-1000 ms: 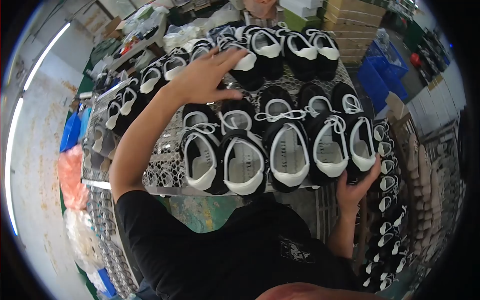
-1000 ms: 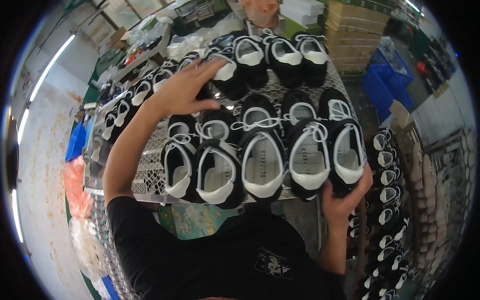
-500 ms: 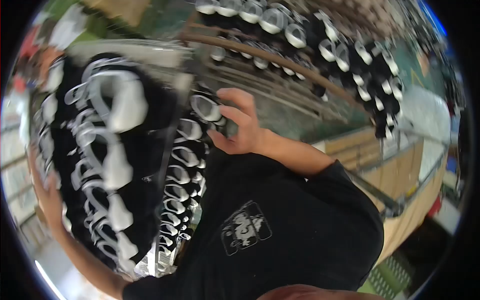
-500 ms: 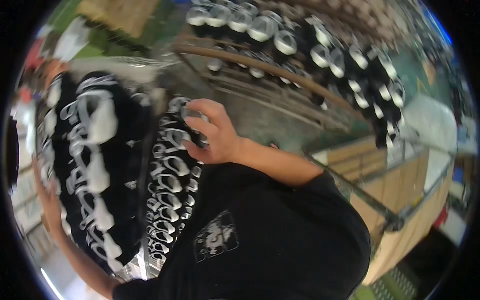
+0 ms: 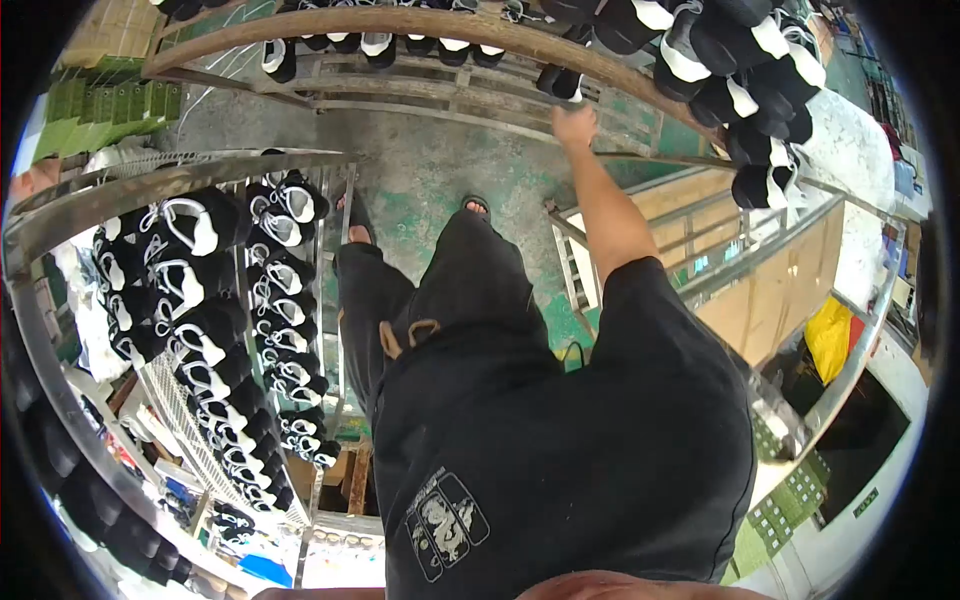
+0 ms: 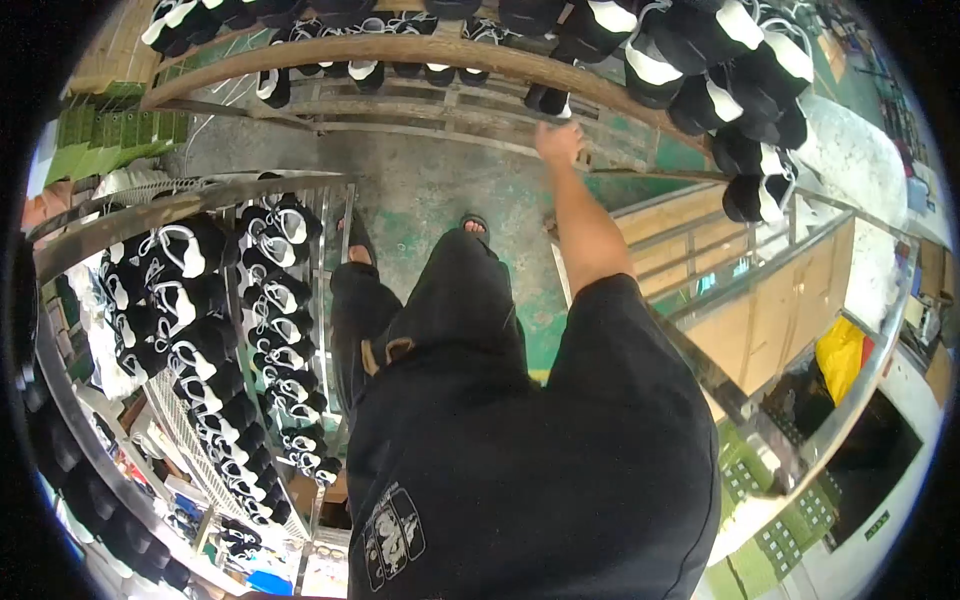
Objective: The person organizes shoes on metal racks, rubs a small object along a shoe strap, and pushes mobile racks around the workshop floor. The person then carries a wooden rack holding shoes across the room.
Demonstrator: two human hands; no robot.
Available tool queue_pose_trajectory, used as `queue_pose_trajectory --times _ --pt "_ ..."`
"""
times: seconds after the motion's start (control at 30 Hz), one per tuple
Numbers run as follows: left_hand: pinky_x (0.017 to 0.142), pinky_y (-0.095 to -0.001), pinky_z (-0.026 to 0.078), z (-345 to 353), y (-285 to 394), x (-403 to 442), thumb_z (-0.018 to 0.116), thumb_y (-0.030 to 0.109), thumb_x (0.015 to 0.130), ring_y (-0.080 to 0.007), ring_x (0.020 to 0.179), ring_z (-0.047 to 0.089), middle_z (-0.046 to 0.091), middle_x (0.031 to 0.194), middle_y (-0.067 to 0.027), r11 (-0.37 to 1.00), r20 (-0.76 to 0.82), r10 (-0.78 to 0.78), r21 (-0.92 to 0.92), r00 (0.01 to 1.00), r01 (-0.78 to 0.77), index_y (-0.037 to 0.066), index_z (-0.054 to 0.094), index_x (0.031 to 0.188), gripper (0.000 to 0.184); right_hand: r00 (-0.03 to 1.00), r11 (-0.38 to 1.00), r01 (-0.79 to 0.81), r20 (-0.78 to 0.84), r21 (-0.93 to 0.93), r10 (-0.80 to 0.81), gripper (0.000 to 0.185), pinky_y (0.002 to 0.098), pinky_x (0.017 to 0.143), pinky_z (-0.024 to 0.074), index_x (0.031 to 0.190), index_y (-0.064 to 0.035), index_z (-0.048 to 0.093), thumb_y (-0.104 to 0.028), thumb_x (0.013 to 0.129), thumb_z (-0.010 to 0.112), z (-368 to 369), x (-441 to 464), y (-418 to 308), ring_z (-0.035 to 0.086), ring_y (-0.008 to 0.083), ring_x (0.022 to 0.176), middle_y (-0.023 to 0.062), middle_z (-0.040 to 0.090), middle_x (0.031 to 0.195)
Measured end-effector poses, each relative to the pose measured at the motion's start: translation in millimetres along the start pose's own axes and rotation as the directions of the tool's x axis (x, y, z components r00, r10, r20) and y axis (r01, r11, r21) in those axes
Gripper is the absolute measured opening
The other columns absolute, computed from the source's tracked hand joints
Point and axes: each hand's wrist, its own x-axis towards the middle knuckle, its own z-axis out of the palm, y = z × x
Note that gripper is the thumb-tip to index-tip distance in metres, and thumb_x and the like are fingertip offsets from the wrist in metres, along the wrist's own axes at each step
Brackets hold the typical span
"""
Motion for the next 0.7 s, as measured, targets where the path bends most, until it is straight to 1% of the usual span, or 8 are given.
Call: queue_pose_trajectory --times 0.07,0.1,0.17,0.23,0.33,0.4,0.57,0.7 --pt "0.092 -0.0462 0.054 0.0 40.3 -44.6 0.045 0.051 0.103 -0.0284 0.095 0.067 0.070 0.100 -0.0158 0.997 0.044 -0.066 -0.038 0.997 0.068 0.002 0.067 0.115 0.056 0.988 0.995 -0.068 -0.135 0.079 0.078 0.091 0.0490 0.111 0.0378 0.142 0.0036 0.040 -0.047 0.076 0.078 1.4 39.1 -0.7 0.046 0.0445 0.130 0.0273 0.051 0.138" --pt "0.086 -0.0413 0.056 0.6 45.4 -75.7 0.047 0.042 0.104 -0.0296 0.089 0.068 0.070 0.091 -0.0135 0.969 0.124 -0.214 -0.100 0.969 0.227 0.001 0.067 0.101 0.046 0.985 0.990 -0.070 -0.147 0.126 0.088 0.091 0.0503 0.110 0.0371 0.141 0.0035 0.045 -0.050 0.075 0.079 7.0 57.8 -1.0 0.046 0.0420 0.131 0.0242 0.053 0.140" --pt "0.104 -0.0508 0.042 -3.9 23.8 -141.2 0.044 0.020 0.107 -0.0399 0.117 0.055 0.059 0.124 -0.0242 0.941 0.471 -0.040 -0.279 0.881 0.192 -0.009 0.055 0.120 0.034 0.997 0.998 -0.045 -0.060 0.051 0.048 0.088 0.0520 0.109 0.0371 0.138 0.0032 0.049 -0.052 0.075 0.079 12.0 81.7 -9.3 0.047 0.0410 0.131 0.0232 0.054 0.140" --pt "0.102 -0.0476 0.042 17.0 63.6 -170.8 0.046 0.015 0.105 -0.0362 0.115 0.057 0.061 0.124 -0.0228 0.928 0.672 -0.102 -0.201 0.734 0.313 -0.007 0.056 0.119 0.028 0.999 0.999 -0.027 0.044 -0.033 0.028 0.086 0.0537 0.108 0.0371 0.135 0.0030 0.053 -0.053 0.075 0.079 19.9 89.7 -13.8 0.048 0.0399 0.131 0.0223 0.055 0.139" --pt "0.099 -0.0460 0.044 47.2 119.0 -198.3 0.049 0.012 0.101 -0.0375 0.111 0.059 0.063 0.118 -0.0234 0.798 0.854 -0.163 -0.180 0.495 0.575 -0.008 0.061 0.113 0.027 0.834 0.847 0.434 -0.219 -0.306 -0.506 0.057 0.0580 0.102 0.0383 0.128 -0.0060 0.062 -0.039 0.083 0.071 42.3 84.5 -43.0 0.051 0.0399 0.127 0.0205 0.058 0.134" --pt "0.098 -0.0437 0.045 61.6 141.8 -214.5 0.054 0.011 0.097 -0.0352 0.110 0.062 0.065 0.116 -0.0216 0.752 0.926 -0.113 -0.157 0.360 0.640 -0.007 0.062 0.114 0.026 0.713 0.712 0.582 -0.175 -0.394 -0.679 0.053 0.0589 0.102 0.0367 0.129 -0.0085 0.062 -0.035 0.083 0.069 69.1 98.3 -49.6 0.051 0.0414 0.126 0.0212 0.058 0.135" --pt "0.084 -0.0344 0.051 85.6 169.0 -218.7 0.056 0.004 0.096 -0.0247 0.093 0.067 0.070 0.106 -0.0167 0.671 0.983 0.129 -0.181 0.127 0.719 -0.004 0.066 0.112 0.021 0.861 0.805 0.436 -0.075 -0.401 -0.503 0.060 0.0620 0.105 0.0321 0.138 -0.0086 0.054 -0.033 0.084 0.068 47.2 53.4 -83.1 0.045 0.0411 0.133 0.0202 0.052 0.142" --pt "0.080 -0.0329 0.053 87.3 164.5 -229.7 0.058 0.008 0.099 -0.0218 0.083 0.068 0.071 0.098 -0.0150 0.675 0.997 0.063 -0.069 0.035 0.735 -0.004 0.066 0.112 0.019 0.910 0.855 0.336 -0.097 -0.394 -0.402 0.064 0.0630 0.108 0.0290 0.145 -0.0084 0.045 -0.028 0.087 0.065 64.8 69.7 -75.8 0.037 0.0405 0.139 0.0191 0.045 0.148"
